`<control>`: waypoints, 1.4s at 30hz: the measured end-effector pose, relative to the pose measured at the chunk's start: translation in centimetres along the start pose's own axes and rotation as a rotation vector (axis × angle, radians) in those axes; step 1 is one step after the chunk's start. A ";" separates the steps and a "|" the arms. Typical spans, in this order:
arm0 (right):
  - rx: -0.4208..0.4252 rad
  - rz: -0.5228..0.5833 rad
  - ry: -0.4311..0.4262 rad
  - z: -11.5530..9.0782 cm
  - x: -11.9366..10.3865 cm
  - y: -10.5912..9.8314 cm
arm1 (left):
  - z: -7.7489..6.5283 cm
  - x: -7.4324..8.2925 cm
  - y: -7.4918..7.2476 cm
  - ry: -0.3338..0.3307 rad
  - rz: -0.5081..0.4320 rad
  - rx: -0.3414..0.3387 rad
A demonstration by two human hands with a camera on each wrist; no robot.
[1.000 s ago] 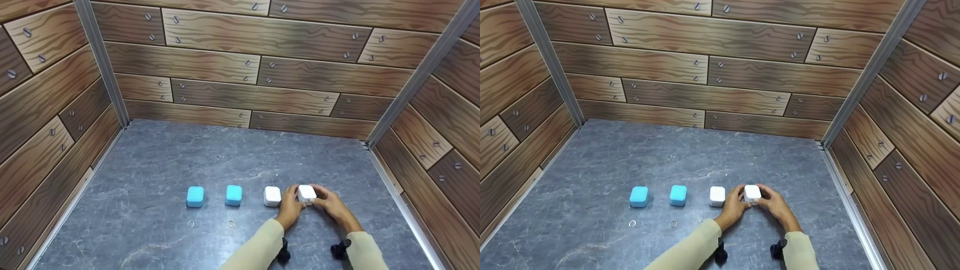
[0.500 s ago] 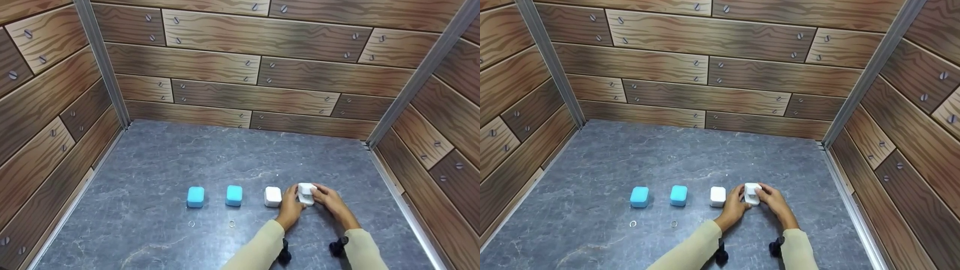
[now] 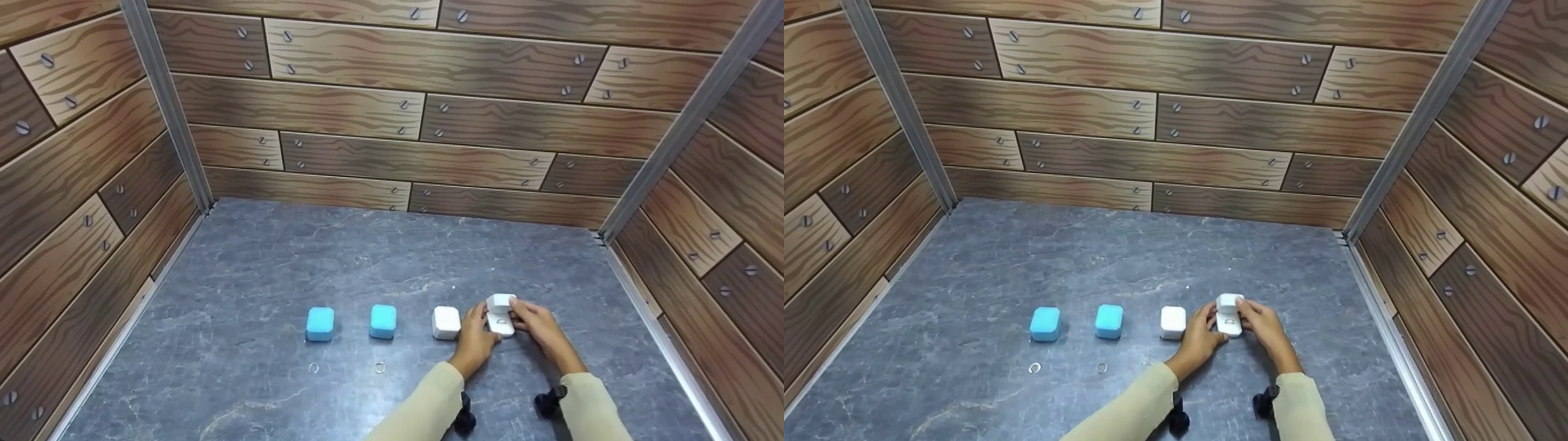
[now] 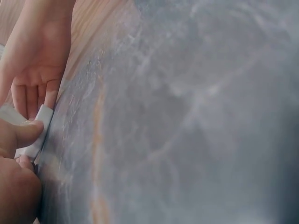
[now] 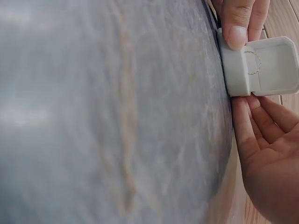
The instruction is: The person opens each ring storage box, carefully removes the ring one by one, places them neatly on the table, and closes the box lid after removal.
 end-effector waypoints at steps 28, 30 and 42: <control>0.077 -0.064 -0.103 -2.8 -0.2 -0.3 | -0.3 0.2 0.0 0.015 0.006 0.003; 0.068 -0.095 -0.106 -2.7 -0.1 -0.1 | -0.3 0.1 0.0 0.011 0.012 0.004; 0.066 -0.108 -0.115 -2.8 -1.2 0.5 | -0.5 0.3 -0.2 0.030 0.062 0.016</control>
Point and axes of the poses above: each hand's wrist, its own z-axis towards the middle knuckle, its own y-axis out of the palm, x = y × z, the point moved 8 cm from there along z, towards the middle knuckle, and after that the axes turned 5 degrees about -z, right-handed, at the moved point
